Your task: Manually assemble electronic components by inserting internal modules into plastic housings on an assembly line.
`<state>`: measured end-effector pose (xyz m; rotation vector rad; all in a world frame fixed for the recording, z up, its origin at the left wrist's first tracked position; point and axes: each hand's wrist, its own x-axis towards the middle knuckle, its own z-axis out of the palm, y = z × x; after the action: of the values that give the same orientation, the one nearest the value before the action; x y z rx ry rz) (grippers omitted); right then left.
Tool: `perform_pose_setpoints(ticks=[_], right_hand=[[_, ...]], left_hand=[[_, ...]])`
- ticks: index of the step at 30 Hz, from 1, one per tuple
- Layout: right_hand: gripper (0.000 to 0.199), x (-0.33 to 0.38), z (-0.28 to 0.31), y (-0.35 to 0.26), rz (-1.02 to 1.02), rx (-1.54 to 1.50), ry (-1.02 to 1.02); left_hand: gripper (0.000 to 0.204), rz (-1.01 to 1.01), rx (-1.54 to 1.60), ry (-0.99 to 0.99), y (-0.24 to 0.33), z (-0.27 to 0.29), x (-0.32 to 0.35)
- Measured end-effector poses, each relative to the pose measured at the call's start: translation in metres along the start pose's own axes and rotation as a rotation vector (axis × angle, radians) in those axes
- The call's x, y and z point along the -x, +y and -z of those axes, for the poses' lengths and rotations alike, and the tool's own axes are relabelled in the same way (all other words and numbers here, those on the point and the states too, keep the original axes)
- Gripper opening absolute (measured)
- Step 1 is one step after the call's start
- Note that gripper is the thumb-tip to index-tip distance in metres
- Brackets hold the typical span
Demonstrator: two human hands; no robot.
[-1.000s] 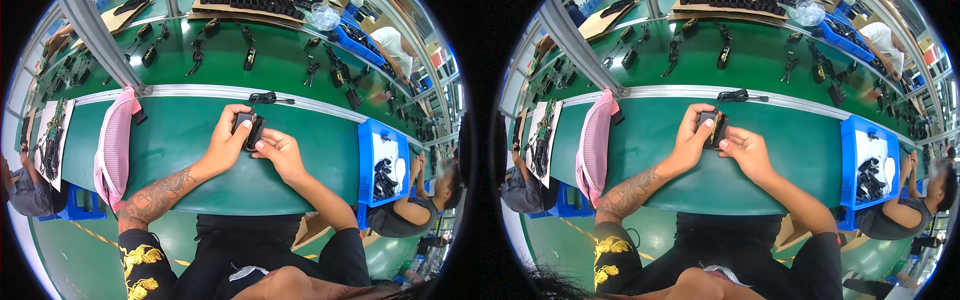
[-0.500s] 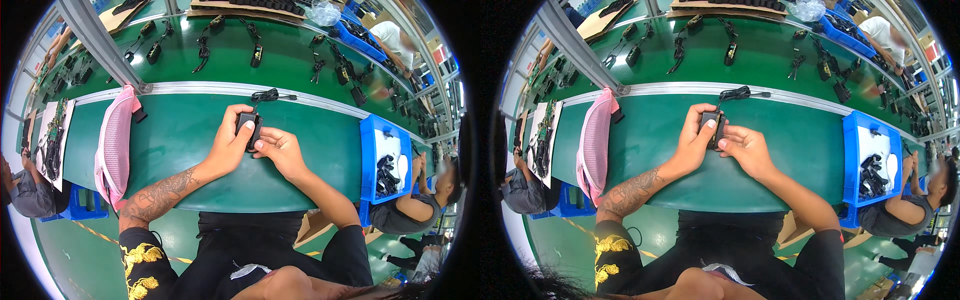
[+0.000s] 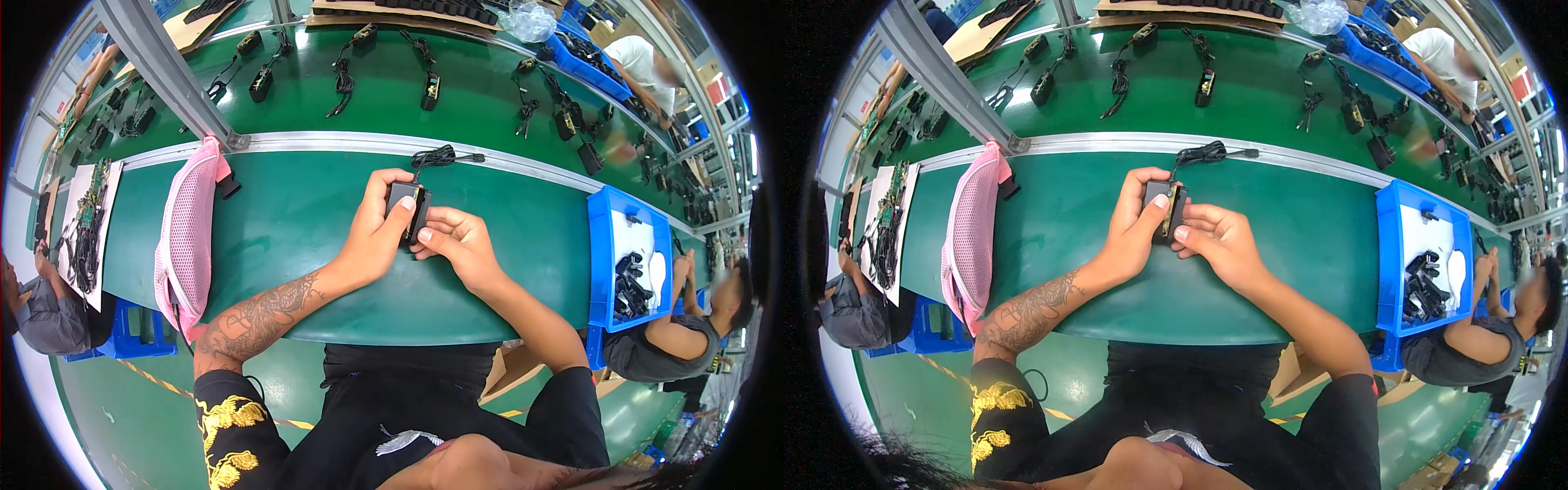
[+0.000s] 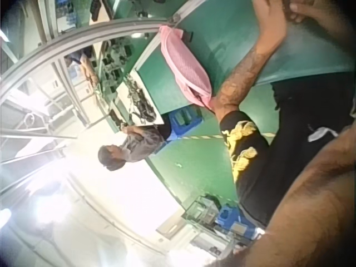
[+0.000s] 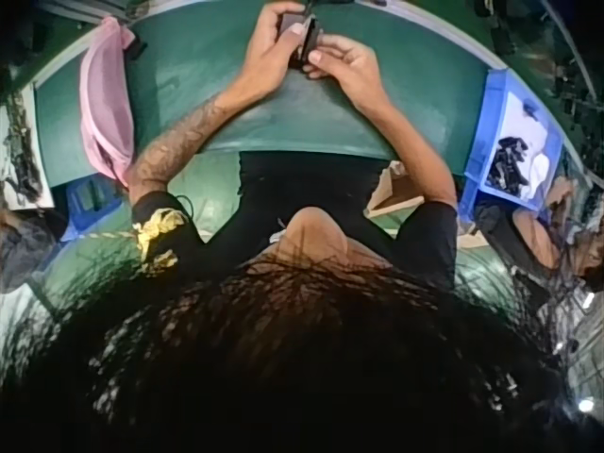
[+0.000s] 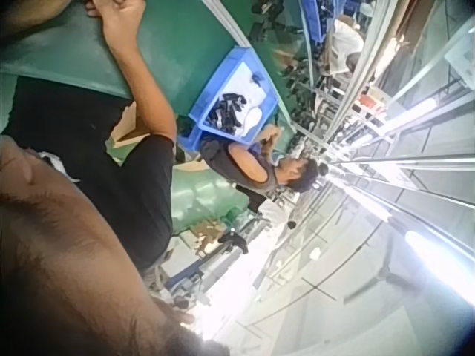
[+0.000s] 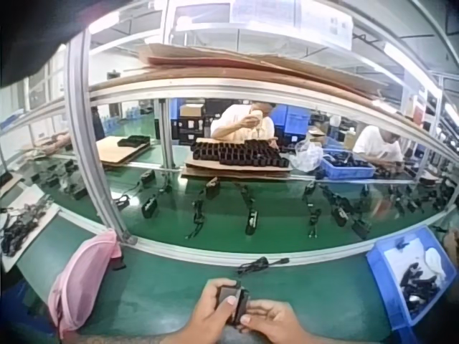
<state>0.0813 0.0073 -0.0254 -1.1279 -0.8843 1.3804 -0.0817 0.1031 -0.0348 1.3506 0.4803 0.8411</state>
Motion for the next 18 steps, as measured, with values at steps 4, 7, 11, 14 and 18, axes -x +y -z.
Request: perform_pose_setpoints(ticks=[4, 7, 11, 14, 18], right_hand=[[0.040, -0.001, -0.002, 0.001, 0.005, -0.011, 0.000], [0.039, -0.002, -0.005, 0.001, 0.005, -0.017, 0.006], [0.039, -0.003, -0.004, 0.002, 0.008, -0.005, 0.000], [0.038, -0.005, -0.006, 0.001, 0.006, -0.025, 0.005], [0.037, -0.006, -0.007, 0.001, 0.008, -0.010, 0.001]], left_hand=[[0.032, 0.024, -0.031, -0.005, 0.003, 0.003, 0.000], [0.033, 0.006, -0.064, -0.019, 0.004, 0.005, 0.000], [0.033, 0.012, -0.109, -0.030, 0.009, 0.003, 0.002], [0.034, 0.008, -0.138, -0.026, 0.011, 0.004, 0.003], [0.035, -0.002, -0.178, -0.033, 0.012, 0.006, 0.004]])
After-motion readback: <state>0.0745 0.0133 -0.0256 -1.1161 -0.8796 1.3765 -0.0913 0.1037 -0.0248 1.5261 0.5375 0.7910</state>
